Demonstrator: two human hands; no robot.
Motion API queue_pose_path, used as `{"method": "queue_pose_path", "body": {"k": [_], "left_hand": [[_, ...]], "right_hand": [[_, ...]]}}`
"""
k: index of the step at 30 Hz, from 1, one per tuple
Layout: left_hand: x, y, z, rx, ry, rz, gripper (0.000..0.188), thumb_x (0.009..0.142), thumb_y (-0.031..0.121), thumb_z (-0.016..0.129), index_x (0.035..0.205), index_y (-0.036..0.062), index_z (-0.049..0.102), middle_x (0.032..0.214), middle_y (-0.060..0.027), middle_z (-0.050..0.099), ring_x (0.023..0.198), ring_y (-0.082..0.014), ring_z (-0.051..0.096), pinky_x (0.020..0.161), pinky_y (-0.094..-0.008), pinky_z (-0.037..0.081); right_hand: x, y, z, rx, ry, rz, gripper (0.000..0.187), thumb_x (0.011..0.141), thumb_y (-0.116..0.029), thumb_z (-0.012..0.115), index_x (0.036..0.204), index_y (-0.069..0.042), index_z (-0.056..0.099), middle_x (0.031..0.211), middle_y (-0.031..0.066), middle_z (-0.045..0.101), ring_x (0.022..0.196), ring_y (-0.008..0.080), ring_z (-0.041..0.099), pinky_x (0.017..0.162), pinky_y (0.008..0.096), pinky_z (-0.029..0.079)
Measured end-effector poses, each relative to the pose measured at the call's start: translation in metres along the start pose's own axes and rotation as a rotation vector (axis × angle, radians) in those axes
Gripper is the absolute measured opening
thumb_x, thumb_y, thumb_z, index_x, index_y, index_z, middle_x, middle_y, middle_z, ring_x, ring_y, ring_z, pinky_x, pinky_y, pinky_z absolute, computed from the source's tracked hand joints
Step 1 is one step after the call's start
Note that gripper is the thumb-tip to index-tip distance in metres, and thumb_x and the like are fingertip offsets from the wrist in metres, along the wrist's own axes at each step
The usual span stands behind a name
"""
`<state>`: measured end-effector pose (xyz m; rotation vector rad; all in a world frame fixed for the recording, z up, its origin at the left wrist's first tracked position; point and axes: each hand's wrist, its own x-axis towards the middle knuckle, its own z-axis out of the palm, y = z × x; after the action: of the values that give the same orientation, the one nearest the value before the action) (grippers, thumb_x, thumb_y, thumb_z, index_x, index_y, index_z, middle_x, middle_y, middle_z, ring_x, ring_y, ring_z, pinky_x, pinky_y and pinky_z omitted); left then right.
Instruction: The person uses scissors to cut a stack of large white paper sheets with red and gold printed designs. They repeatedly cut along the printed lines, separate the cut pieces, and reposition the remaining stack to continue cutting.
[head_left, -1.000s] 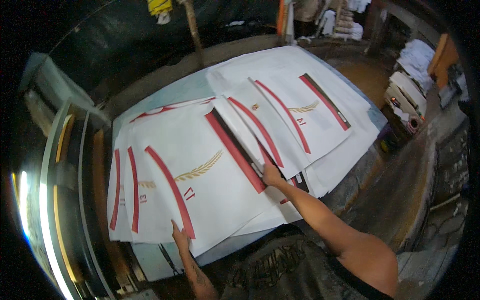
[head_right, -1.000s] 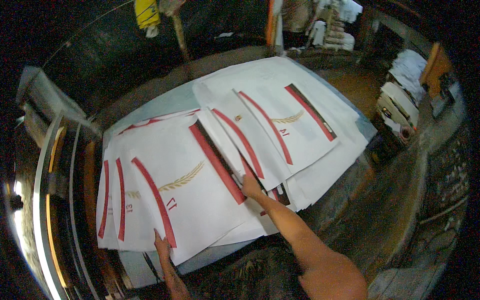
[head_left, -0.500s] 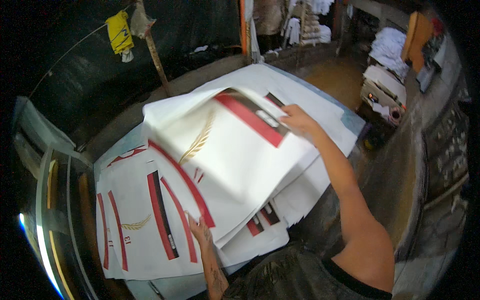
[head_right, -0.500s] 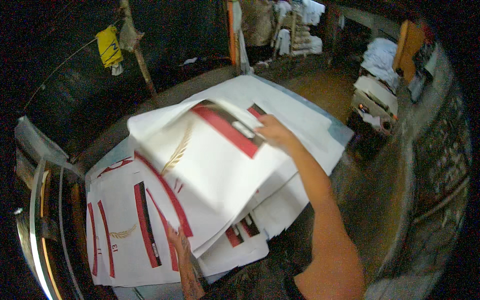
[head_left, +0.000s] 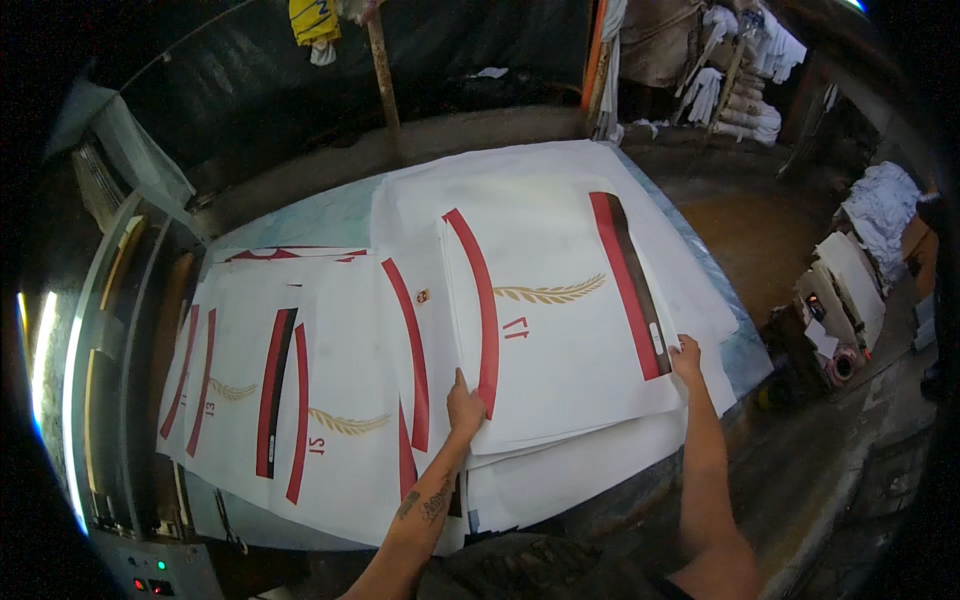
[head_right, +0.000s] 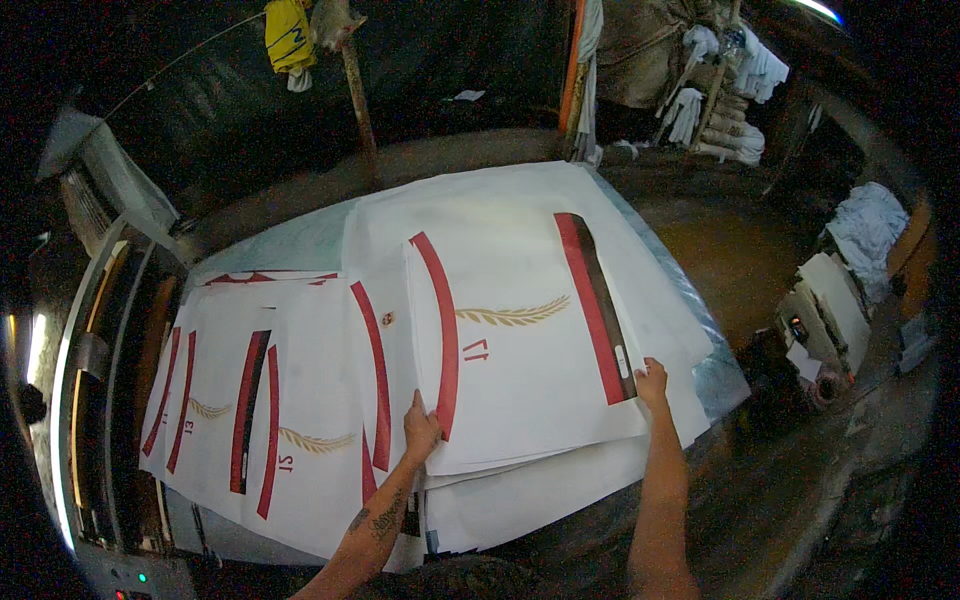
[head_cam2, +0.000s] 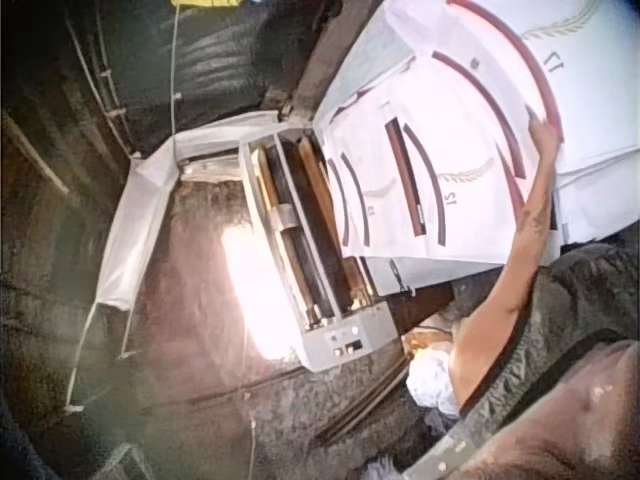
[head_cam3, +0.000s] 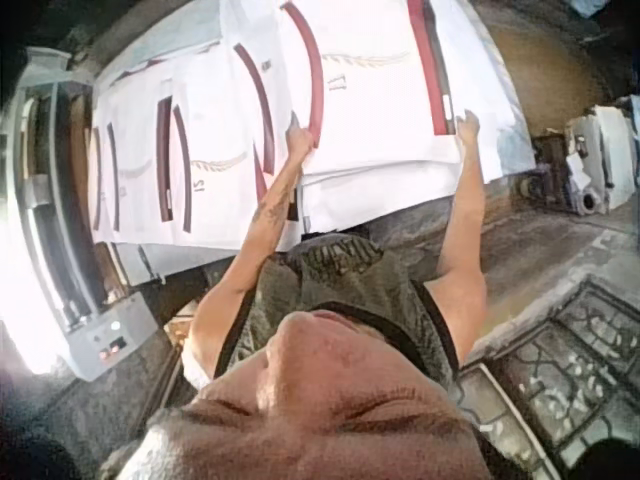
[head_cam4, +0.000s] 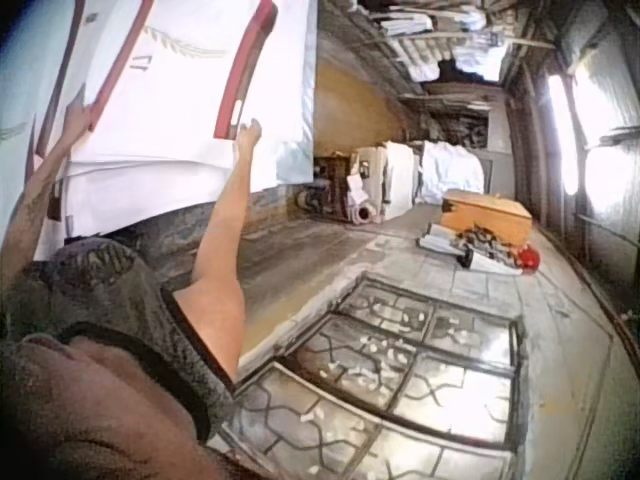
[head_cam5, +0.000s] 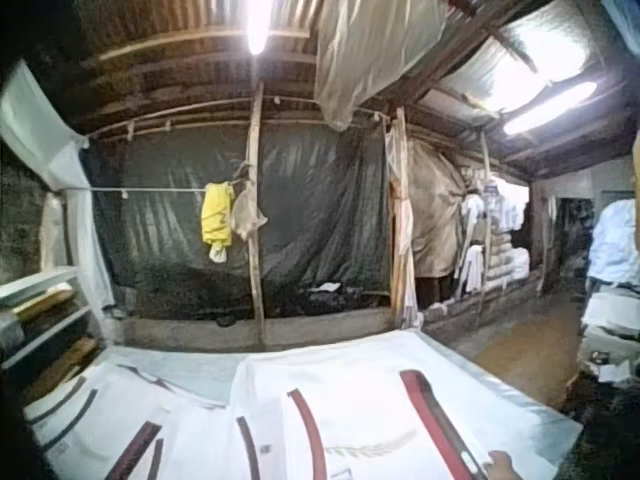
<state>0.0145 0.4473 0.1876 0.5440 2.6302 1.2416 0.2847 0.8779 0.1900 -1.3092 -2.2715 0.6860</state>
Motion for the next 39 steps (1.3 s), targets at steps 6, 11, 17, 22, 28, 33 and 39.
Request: {"method": "queue_pose_path", "body": {"k": [6, 11, 17, 22, 28, 33, 39], "left_hand": [[-0.010, 0.003, 0.022, 0.311, 0.015, -0.125, 0.067, 0.079, 0.010, 0.059, 0.137, -0.0099, 0.034, 0.123, -0.0315, 0.050, 0.117, -0.0405, 0.049, 0.102, -0.0436, 0.038], [-0.011, 0.020, 0.027, 0.190, 0.006, -0.143, 0.068, 0.082, 0.011, 0.061, 0.140, -0.0067, 0.030, 0.119, -0.0284, 0.053, 0.107, -0.0409, 0.055, 0.092, -0.0437, 0.046], [-0.013, 0.012, 0.006, -0.129, -0.273, -0.270, 0.083, 0.083, 0.011, 0.063, 0.147, -0.0056, 0.013, 0.134, -0.0342, 0.043, 0.122, -0.0417, 0.048, 0.103, -0.0393, 0.039], [-0.018, 0.008, -0.001, -0.330, -0.199, -0.124, 0.091, 0.084, 0.017, 0.065, 0.147, -0.0054, 0.005, 0.148, -0.0323, 0.024, 0.138, -0.0353, 0.030, 0.112, -0.0367, 0.026], [-0.031, 0.023, -0.010, -0.233, -0.320, -0.104, 0.087, 0.087, 0.009, 0.058, 0.148, -0.0018, -0.003, 0.125, -0.0347, 0.051, 0.103, -0.0351, 0.058, 0.091, -0.0345, 0.044], [-0.039, 0.052, -0.036, -0.046, -0.090, 0.321, 0.084, 0.086, 0.002, 0.054, 0.147, -0.0065, -0.003, 0.108, -0.0325, 0.059, 0.076, -0.0326, 0.058, 0.078, -0.0358, 0.047], [-0.064, 0.041, -0.100, -0.248, -0.179, 0.097, 0.081, 0.087, 0.004, 0.053, 0.147, -0.0075, 0.000, 0.144, -0.0347, 0.026, 0.135, -0.0349, 0.029, 0.110, -0.0339, 0.024]], "right_hand": [[0.009, 0.019, 0.029, 0.024, -0.002, -0.048, 0.028, 0.082, 0.001, 0.062, 0.109, 0.004, 0.061, 0.101, 0.0202, 0.066, 0.096, 0.0320, 0.064, 0.083, 0.0371, 0.050], [0.020, 0.023, 0.035, 0.091, -0.046, -0.172, 0.026, 0.084, -0.006, 0.063, 0.107, 0.004, 0.061, 0.098, 0.0246, 0.064, 0.093, 0.0371, 0.063, 0.082, 0.0400, 0.049], [0.017, 0.001, 0.025, -0.016, 0.013, -0.154, 0.032, 0.086, -0.012, 0.063, 0.113, 0.005, 0.058, 0.095, 0.0229, 0.063, 0.092, 0.0377, 0.061, 0.081, 0.0436, 0.047], [-0.061, -0.096, 0.028, -0.194, -0.247, -0.519, 0.070, 0.078, -0.032, 0.073, 0.135, -0.004, 0.044, 0.136, 0.0198, 0.046, 0.127, 0.0377, 0.040, 0.107, 0.0535, 0.026], [-0.199, -0.152, 0.062, -0.077, -0.611, -0.911, 0.087, 0.073, -0.059, 0.068, 0.141, -0.012, 0.040, 0.150, 0.0155, 0.030, 0.141, 0.0327, 0.024, 0.114, 0.0524, 0.013], [-0.201, -0.143, 0.080, -0.098, -0.230, -0.966, 0.076, 0.062, -0.006, 0.069, 0.134, -0.003, 0.044, 0.144, 0.0172, 0.039, 0.133, 0.0324, 0.038, 0.109, 0.0533, 0.029], [-0.229, -0.187, 0.069, -0.099, -0.379, -0.904, 0.059, 0.071, -0.001, 0.057, 0.130, -0.002, 0.048, 0.142, 0.0177, 0.041, 0.131, 0.0326, 0.040, 0.108, 0.0523, 0.030]]}}
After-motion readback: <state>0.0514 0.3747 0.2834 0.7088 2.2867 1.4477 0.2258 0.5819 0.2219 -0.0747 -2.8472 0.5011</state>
